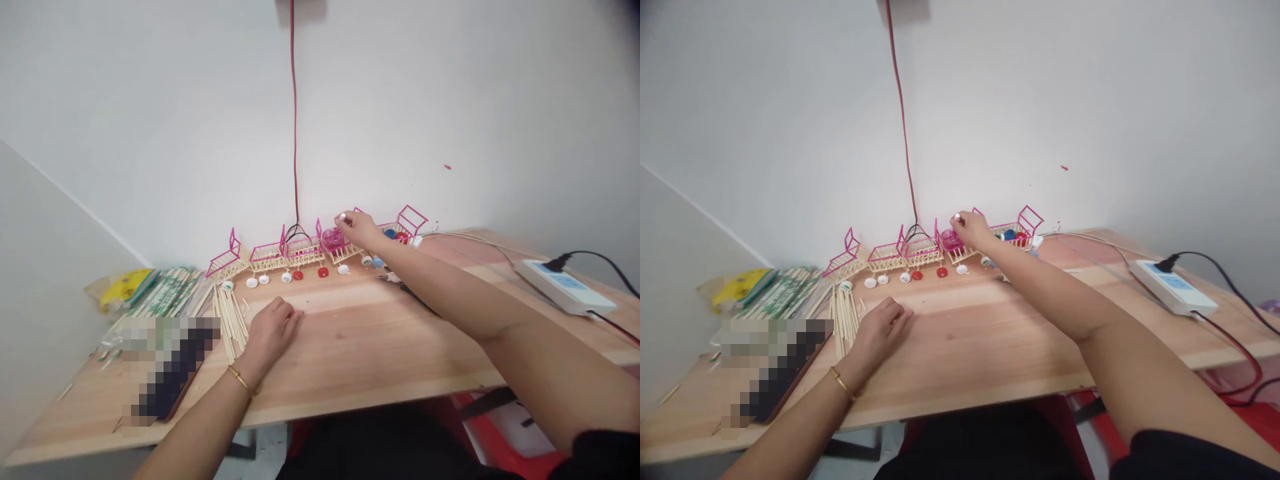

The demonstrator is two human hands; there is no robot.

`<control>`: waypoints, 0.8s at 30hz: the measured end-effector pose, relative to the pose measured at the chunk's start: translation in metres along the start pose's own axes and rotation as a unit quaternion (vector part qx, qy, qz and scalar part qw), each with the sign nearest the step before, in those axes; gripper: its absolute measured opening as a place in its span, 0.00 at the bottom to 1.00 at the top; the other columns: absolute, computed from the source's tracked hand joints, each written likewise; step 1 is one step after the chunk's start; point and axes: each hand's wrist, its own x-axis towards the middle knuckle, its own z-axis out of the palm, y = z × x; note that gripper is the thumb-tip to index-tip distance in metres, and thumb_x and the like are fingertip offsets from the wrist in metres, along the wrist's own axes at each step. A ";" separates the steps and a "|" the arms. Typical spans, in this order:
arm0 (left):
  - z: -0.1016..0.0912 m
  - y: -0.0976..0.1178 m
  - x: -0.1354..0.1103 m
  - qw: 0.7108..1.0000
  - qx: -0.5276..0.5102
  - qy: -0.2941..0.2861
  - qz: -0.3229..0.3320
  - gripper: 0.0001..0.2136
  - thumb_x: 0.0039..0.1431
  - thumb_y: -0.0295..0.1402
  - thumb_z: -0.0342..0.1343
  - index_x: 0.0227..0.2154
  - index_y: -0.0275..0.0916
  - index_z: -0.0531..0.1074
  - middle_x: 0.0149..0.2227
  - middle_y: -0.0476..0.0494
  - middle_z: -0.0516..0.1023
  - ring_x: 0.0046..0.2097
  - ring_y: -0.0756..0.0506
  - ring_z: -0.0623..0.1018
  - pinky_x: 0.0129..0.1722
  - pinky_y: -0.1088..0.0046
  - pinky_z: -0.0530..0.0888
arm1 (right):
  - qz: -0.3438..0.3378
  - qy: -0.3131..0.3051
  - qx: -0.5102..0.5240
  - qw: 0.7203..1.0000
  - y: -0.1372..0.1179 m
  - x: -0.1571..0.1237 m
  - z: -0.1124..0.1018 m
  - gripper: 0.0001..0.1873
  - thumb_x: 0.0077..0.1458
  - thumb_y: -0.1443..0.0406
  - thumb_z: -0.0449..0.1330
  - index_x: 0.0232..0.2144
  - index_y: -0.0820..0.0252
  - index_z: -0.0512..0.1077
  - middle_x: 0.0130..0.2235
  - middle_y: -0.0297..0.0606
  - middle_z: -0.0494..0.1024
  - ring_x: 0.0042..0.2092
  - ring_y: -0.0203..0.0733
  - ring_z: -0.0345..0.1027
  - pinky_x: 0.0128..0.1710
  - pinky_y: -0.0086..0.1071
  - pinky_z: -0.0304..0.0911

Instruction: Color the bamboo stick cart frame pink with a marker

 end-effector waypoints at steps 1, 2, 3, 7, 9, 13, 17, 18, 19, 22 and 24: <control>0.000 -0.004 -0.001 1.000 0.013 -0.014 -0.023 0.16 0.69 0.39 0.45 0.27 0.39 0.69 0.32 0.44 0.73 0.34 0.46 0.74 0.34 0.70 0.67 | 0.006 -0.005 -0.006 1.000 0.001 0.000 0.003 0.15 0.60 0.63 0.54 0.38 0.64 0.78 0.34 0.41 0.80 0.35 0.41 0.70 0.38 0.32 0.60; -0.001 -0.007 -0.001 0.998 0.027 -0.029 -0.042 0.16 0.68 0.39 0.46 0.27 0.39 0.70 0.32 0.43 0.74 0.35 0.46 0.74 0.35 0.69 0.66 | 0.012 -0.011 -0.012 1.000 0.002 -0.001 0.006 0.14 0.59 0.63 0.55 0.39 0.64 0.78 0.33 0.41 0.80 0.35 0.41 0.70 0.38 0.32 0.60; -0.002 -0.009 -0.001 0.997 0.038 -0.046 -0.057 0.15 0.68 0.39 0.47 0.28 0.38 0.70 0.33 0.43 0.75 0.36 0.45 0.74 0.36 0.69 0.66 | 0.016 -0.016 -0.017 1.000 0.003 -0.002 0.007 0.13 0.57 0.64 0.57 0.40 0.64 0.78 0.33 0.40 0.80 0.35 0.41 0.70 0.37 0.32 0.60; -0.008 -0.006 0.003 0.984 0.068 -0.142 -0.080 0.11 0.64 0.39 0.51 0.31 0.39 0.72 0.35 0.42 0.77 0.38 0.44 0.76 0.36 0.69 0.66 | 0.022 -0.033 -0.030 0.999 0.005 -0.010 0.004 0.18 0.54 0.65 0.61 0.47 0.64 0.76 0.31 0.38 0.79 0.32 0.40 0.69 0.35 0.31 0.60; -0.011 -0.003 0.003 0.977 0.079 -0.180 -0.087 0.11 0.64 0.39 0.51 0.32 0.39 0.73 0.35 0.42 0.78 0.39 0.42 0.77 0.37 0.69 0.66 | 0.020 -0.036 -0.032 0.999 0.007 -0.016 -0.004 0.21 0.53 0.64 0.62 0.50 0.64 0.75 0.31 0.36 0.78 0.31 0.39 0.68 0.34 0.30 0.60; -0.019 0.001 -0.003 0.964 0.101 -0.229 -0.088 0.11 0.65 0.36 0.48 0.34 0.38 0.73 0.38 0.39 0.79 0.41 0.40 0.78 0.39 0.67 0.68 | 0.003 -0.029 -0.022 0.999 0.016 -0.034 -0.026 0.24 0.53 0.63 0.62 0.52 0.63 0.73 0.31 0.35 0.77 0.31 0.38 0.69 0.34 0.30 0.60; -0.028 0.003 -0.019 0.955 0.118 -0.259 -0.080 0.12 0.64 0.28 0.45 0.35 0.35 0.74 0.42 0.35 0.78 0.41 0.41 0.78 0.41 0.67 0.69 | -0.037 -0.040 -0.049 0.997 0.023 -0.056 -0.043 0.19 0.57 0.64 0.58 0.50 0.64 0.74 0.34 0.39 0.80 0.33 0.40 0.71 0.36 0.31 0.62; -0.030 0.003 -0.024 0.954 0.120 -0.264 -0.078 0.12 0.64 0.27 0.44 0.35 0.35 0.74 0.42 0.35 0.78 0.41 0.41 0.78 0.41 0.67 0.70 | -0.048 -0.066 -0.078 0.994 0.022 -0.061 -0.044 0.17 0.59 0.64 0.56 0.48 0.63 0.74 0.36 0.41 0.80 0.36 0.42 0.72 0.38 0.32 0.62; -0.033 0.003 -0.029 0.952 0.122 -0.269 -0.077 0.12 0.63 0.25 0.44 0.35 0.35 0.74 0.42 0.35 0.78 0.41 0.41 0.78 0.41 0.67 0.70 | -0.059 -0.099 -0.110 0.987 0.020 -0.066 -0.042 0.15 0.60 0.65 0.54 0.46 0.63 0.75 0.38 0.43 0.81 0.39 0.43 0.73 0.40 0.33 0.63; -0.043 0.005 -0.040 0.945 0.126 -0.288 -0.086 0.12 0.61 0.23 0.44 0.34 0.35 0.74 0.39 0.36 0.78 0.40 0.41 0.78 0.40 0.67 0.70 | -0.068 -0.187 -0.172 0.965 0.009 -0.078 -0.025 0.11 0.61 0.68 0.53 0.41 0.63 0.75 0.44 0.49 0.81 0.47 0.48 0.72 0.46 0.35 0.61; -0.050 0.009 -0.046 0.940 0.126 -0.302 -0.097 0.12 0.61 0.23 0.44 0.33 0.35 0.73 0.39 0.36 0.79 0.40 0.41 0.79 0.40 0.67 0.70 | -0.042 -0.213 -0.183 0.959 0.001 -0.082 -0.009 0.13 0.61 0.68 0.53 0.46 0.66 0.72 0.47 0.54 0.79 0.48 0.50 0.73 0.46 0.36 0.61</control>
